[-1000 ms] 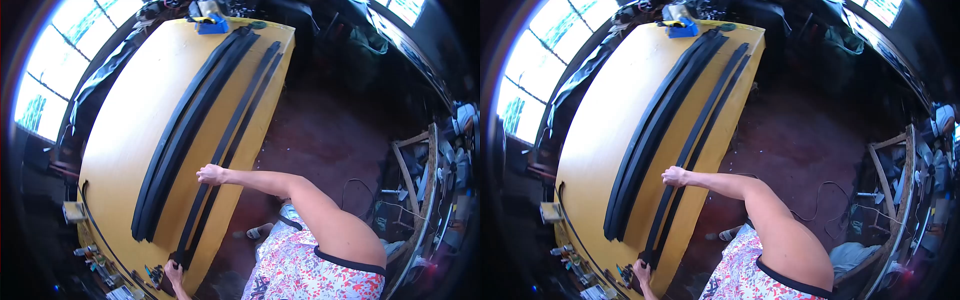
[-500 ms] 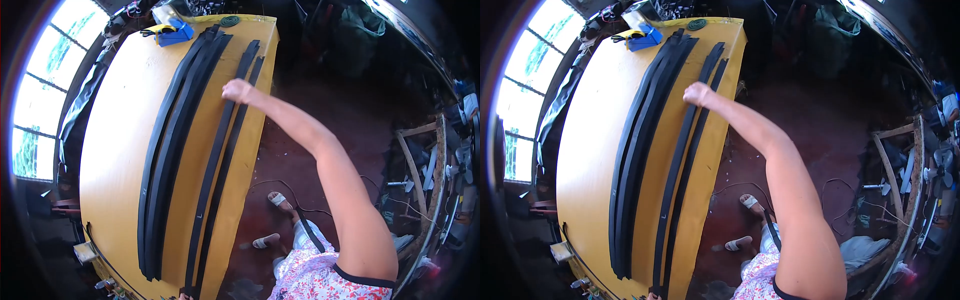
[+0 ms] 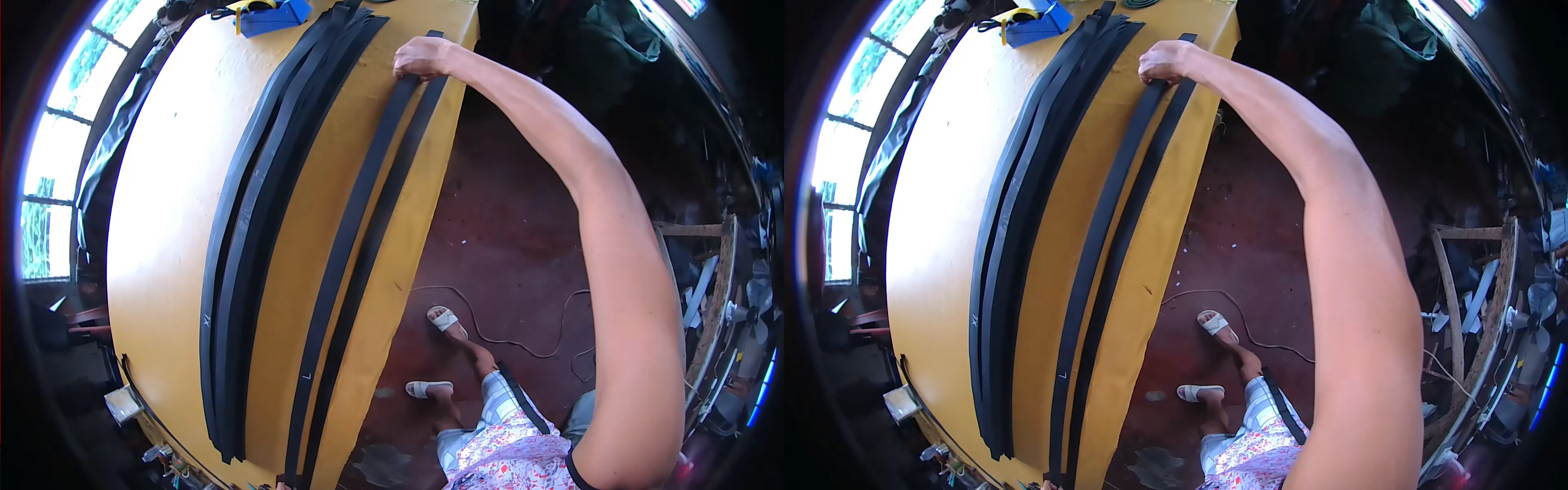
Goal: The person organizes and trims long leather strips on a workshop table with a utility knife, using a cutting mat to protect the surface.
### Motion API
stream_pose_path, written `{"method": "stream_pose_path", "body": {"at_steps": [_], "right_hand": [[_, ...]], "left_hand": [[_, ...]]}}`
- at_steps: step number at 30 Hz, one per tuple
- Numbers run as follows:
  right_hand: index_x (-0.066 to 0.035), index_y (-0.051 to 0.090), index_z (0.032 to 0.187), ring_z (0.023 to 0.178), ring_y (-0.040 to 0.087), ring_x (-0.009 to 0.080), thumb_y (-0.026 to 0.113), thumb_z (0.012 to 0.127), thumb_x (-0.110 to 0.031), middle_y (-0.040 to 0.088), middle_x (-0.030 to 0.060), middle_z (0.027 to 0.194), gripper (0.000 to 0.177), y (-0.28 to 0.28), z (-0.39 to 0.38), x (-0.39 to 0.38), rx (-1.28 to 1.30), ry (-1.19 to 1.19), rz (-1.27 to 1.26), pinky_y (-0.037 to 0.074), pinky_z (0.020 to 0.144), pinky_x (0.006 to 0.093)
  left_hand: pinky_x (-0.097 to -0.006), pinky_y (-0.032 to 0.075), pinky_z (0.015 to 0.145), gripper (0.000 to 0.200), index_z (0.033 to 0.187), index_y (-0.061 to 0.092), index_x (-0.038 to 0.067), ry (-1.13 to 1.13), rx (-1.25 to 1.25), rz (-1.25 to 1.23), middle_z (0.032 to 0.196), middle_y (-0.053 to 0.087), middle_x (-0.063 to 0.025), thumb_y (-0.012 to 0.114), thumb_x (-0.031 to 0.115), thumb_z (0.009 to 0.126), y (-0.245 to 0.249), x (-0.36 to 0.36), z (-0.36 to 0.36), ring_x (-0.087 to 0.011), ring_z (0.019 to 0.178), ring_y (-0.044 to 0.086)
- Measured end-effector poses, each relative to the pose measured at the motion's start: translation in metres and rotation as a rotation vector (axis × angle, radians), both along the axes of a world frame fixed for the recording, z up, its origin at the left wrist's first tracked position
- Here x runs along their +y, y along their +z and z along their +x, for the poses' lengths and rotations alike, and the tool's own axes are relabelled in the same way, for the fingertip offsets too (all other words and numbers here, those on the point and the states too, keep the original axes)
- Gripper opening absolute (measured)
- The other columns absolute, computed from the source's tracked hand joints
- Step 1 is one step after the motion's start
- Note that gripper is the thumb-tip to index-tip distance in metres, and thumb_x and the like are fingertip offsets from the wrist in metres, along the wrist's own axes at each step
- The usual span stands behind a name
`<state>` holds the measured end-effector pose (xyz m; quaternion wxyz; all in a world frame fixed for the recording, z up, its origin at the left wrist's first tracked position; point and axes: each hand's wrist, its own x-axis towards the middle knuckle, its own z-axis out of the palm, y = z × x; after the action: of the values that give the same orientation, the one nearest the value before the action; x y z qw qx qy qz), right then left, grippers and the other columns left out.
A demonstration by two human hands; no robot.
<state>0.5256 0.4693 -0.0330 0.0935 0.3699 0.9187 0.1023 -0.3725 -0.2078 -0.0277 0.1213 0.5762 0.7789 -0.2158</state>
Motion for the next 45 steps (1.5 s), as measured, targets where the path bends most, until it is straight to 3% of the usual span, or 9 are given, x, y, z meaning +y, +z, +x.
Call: {"method": "stream_pose_path", "body": {"at_steps": [8, 11, 16, 21, 31, 33, 35, 37, 45], "right_hand": [[-0.011, 0.061, 0.085, 0.098, 0.062, 0.0244, 0.078, 0.062, -0.013, 0.062, 0.0028, 0.092, 0.029, 0.005, 0.000, -0.001, -0.072, 0.017, -0.052, 0.054, 0.079, 0.0352], [-0.010, 0.061, 0.084, 0.097, 0.062, 0.0237, 0.078, 0.055, -0.006, 0.061, 0.0024, 0.092, 0.033, -0.001, -0.001, -0.001, -0.092, 0.028, -0.014, 0.054, 0.078, 0.0356], [-0.007, 0.046, 0.132, 0.123, 0.047, 0.0319, 0.078, 0.060, 0.001, 0.047, 0.0150, 0.137, 0.079, 0.021, -0.030, -0.039, 0.013, -0.181, -0.083, 0.043, 0.101, 0.0374], [-0.007, 0.039, 0.140, 0.129, 0.039, 0.0431, 0.044, 0.098, -0.030, 0.034, 0.0269, 0.144, 0.048, -0.005, -0.044, -0.072, 0.170, -0.399, 0.102, 0.029, 0.108, 0.0512], [-0.001, 0.045, 0.134, 0.139, 0.025, 0.0367, 0.036, 0.100, -0.022, 0.033, 0.0174, 0.148, 0.041, -0.061, 0.034, -0.034, -0.059, -0.022, 0.093, 0.021, 0.113, 0.0437], [-0.003, 0.042, 0.137, 0.140, 0.023, 0.0351, 0.035, 0.101, -0.024, 0.030, 0.0160, 0.150, 0.043, -0.045, 0.009, -0.040, -0.169, -0.267, 0.013, 0.020, 0.113, 0.0441], [-0.006, 0.038, 0.141, 0.141, 0.021, 0.0337, 0.036, 0.101, -0.030, 0.026, 0.0156, 0.152, 0.047, -0.061, 0.009, -0.034, 0.239, -0.016, 0.179, 0.019, 0.114, 0.0430], [-0.009, 0.035, 0.144, 0.142, 0.019, 0.0324, 0.039, 0.100, -0.036, 0.023, 0.0159, 0.153, 0.052, -0.009, -0.094, -0.090, 0.360, -0.388, 0.089, 0.017, 0.114, 0.0415], [-0.007, 0.052, 0.132, 0.136, 0.035, 0.0296, 0.056, 0.093, -0.015, 0.036, 0.0146, 0.147, 0.040, 0.046, -0.342, -0.270, 0.762, -0.033, -0.235, 0.030, 0.111, 0.0400]], "left_hand": [[-0.0412, 0.051, 0.065, 0.024, 0.090, 0.064, 0.009, 0.015, -0.011, 0.004, 0.081, 0.066, -0.0125, 0.074, 0.023, 0.073, 0.000, -0.006, -0.004, -0.0324, 0.073, 0.062], [-0.0451, 0.041, 0.054, 0.018, 0.063, 0.046, 0.004, 0.011, 0.022, 0.251, 0.056, 0.049, -0.0170, 0.061, -0.002, 0.056, -0.010, -0.002, 0.012, -0.0387, 0.057, 0.052], [-0.0421, 0.043, 0.064, 0.028, 0.074, 0.044, 0.005, 0.069, 0.016, 0.227, 0.068, 0.047, -0.0138, 0.068, -0.002, 0.061, -0.006, -0.001, 0.018, -0.0344, 0.070, 0.052], [-0.0417, 0.045, 0.070, 0.029, 0.083, 0.047, 0.003, 0.107, -0.041, 0.330, 0.071, 0.049, -0.0112, 0.067, -0.004, 0.063, -0.006, -0.006, 0.031, -0.0320, 0.076, 0.055], [-0.0408, 0.045, 0.064, 0.025, 0.082, 0.045, 0.007, 0.198, -0.068, 0.264, 0.073, 0.051, -0.0108, 0.064, 0.001, 0.067, 0.008, 0.009, 0.042, -0.0316, 0.074, 0.055], [-0.0416, 0.047, 0.068, 0.025, 0.085, 0.046, 0.007, 0.234, -0.078, 0.265, 0.078, 0.052, -0.0109, 0.064, 0.003, 0.068, 0.010, 0.010, 0.046, -0.0316, 0.079, 0.056], [-0.0408, 0.050, 0.079, 0.027, 0.091, 0.050, 0.006, 0.172, -0.127, 0.368, 0.092, 0.057, -0.0109, 0.065, 0.006, 0.069, 0.010, 0.006, 0.046, -0.0303, 0.093, 0.057], [-0.0432, 0.049, 0.080, 0.028, 0.089, 0.050, 0.004, 0.072, -0.135, 0.446, 0.094, 0.056, -0.0123, 0.066, 0.008, 0.067, 0.001, -0.004, 0.034, -0.0340, 0.095, 0.056], [-0.0394, 0.048, 0.078, 0.020, 0.077, 0.055, 0.009, 0.160, -0.276, 0.563, 0.098, 0.058, -0.0078, 0.065, 0.002, 0.061, 0.001, -0.019, 0.013, -0.0302, 0.101, 0.056]]}}
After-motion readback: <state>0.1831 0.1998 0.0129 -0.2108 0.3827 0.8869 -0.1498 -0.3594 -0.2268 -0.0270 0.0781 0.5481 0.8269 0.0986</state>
